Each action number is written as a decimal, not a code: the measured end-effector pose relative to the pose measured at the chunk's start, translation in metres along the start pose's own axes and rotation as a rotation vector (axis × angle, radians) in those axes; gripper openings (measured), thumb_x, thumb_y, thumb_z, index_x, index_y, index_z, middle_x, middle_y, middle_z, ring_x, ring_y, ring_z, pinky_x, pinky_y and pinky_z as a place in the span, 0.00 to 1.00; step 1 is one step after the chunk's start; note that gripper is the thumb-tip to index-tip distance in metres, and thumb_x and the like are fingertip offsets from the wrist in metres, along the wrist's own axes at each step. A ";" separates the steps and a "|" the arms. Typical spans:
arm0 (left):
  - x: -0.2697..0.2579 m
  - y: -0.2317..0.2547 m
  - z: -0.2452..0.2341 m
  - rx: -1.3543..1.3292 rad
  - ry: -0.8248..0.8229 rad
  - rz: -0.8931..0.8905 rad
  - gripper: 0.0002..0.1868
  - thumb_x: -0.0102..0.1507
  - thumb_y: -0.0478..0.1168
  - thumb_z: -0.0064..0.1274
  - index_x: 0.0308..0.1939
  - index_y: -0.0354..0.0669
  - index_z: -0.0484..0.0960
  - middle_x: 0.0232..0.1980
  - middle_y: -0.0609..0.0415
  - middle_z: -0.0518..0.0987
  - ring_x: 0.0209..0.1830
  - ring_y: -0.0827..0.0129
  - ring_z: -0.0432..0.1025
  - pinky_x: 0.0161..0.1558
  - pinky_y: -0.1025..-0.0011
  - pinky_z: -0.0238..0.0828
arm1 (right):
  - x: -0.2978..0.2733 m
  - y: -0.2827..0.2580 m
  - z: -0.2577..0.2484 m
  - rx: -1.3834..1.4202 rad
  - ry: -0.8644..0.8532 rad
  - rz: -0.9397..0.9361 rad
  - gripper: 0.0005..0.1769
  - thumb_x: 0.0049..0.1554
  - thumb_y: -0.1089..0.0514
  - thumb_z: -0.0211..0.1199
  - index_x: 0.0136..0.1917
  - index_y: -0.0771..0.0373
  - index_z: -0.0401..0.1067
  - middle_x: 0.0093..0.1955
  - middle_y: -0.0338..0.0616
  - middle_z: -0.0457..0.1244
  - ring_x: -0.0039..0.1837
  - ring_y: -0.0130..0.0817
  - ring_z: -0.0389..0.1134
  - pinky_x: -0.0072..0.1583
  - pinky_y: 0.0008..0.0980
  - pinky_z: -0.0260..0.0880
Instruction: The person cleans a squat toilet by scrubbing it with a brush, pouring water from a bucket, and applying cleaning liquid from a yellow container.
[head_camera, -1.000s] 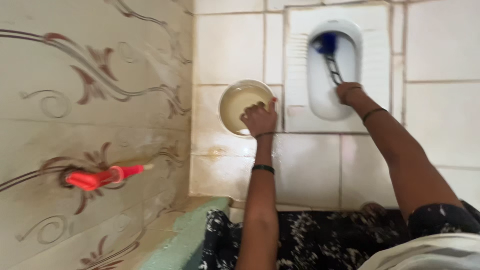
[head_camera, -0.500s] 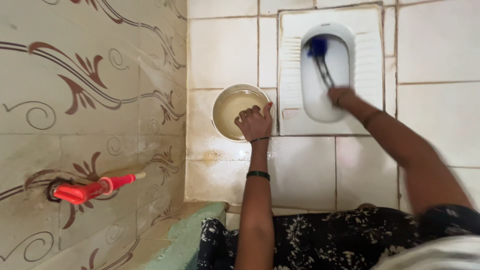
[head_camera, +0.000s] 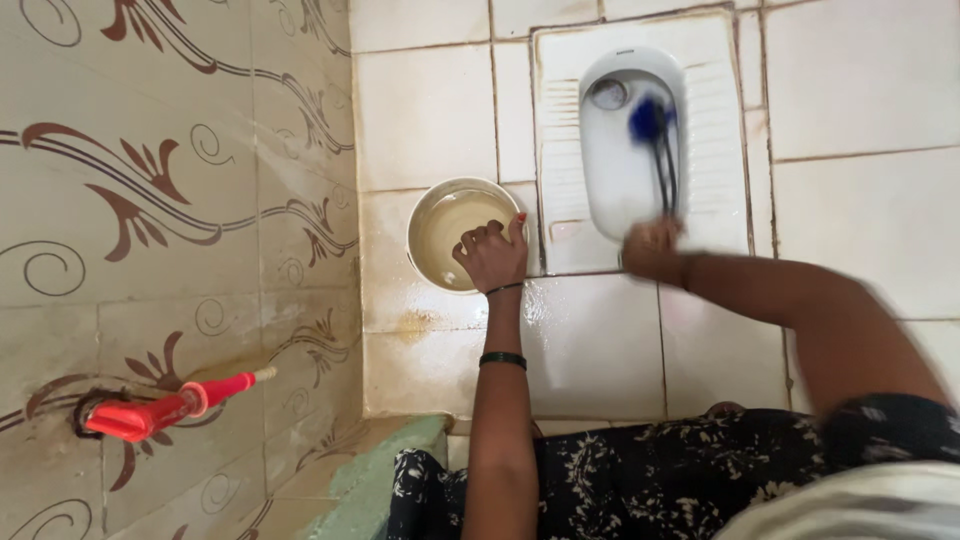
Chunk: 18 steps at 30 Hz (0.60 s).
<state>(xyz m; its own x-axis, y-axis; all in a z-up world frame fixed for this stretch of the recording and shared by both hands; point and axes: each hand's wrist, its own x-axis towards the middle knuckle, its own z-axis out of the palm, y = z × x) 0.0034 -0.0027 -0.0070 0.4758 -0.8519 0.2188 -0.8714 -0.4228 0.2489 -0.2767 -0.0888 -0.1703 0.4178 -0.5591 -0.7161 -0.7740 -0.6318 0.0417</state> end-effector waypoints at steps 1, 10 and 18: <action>-0.001 -0.001 -0.002 0.002 -0.009 -0.001 0.29 0.68 0.62 0.46 0.34 0.41 0.87 0.36 0.45 0.84 0.48 0.54 0.74 0.59 0.49 0.60 | 0.017 0.001 -0.012 0.037 0.022 0.038 0.15 0.63 0.60 0.54 0.62 0.62 0.73 0.64 0.49 0.69 0.62 0.46 0.73 0.55 0.45 0.76; -0.003 0.001 0.005 0.023 0.008 -0.004 0.27 0.68 0.61 0.46 0.34 0.43 0.88 0.36 0.47 0.84 0.48 0.54 0.74 0.60 0.48 0.60 | -0.059 -0.018 0.037 -0.067 -0.098 -0.089 0.13 0.63 0.60 0.55 0.58 0.61 0.76 0.62 0.49 0.70 0.61 0.47 0.73 0.55 0.46 0.76; -0.002 -0.003 0.002 0.003 -0.063 0.021 0.30 0.68 0.64 0.46 0.35 0.43 0.88 0.36 0.45 0.84 0.47 0.53 0.75 0.58 0.49 0.61 | -0.012 0.043 -0.039 0.026 0.017 0.108 0.12 0.63 0.60 0.56 0.55 0.60 0.79 0.60 0.49 0.71 0.60 0.47 0.73 0.55 0.46 0.76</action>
<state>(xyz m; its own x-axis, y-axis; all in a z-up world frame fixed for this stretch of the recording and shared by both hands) 0.0050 -0.0007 -0.0096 0.4493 -0.8781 0.1644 -0.8814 -0.4056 0.2422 -0.2963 -0.1300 -0.1326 0.3393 -0.6319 -0.6969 -0.8268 -0.5536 0.0995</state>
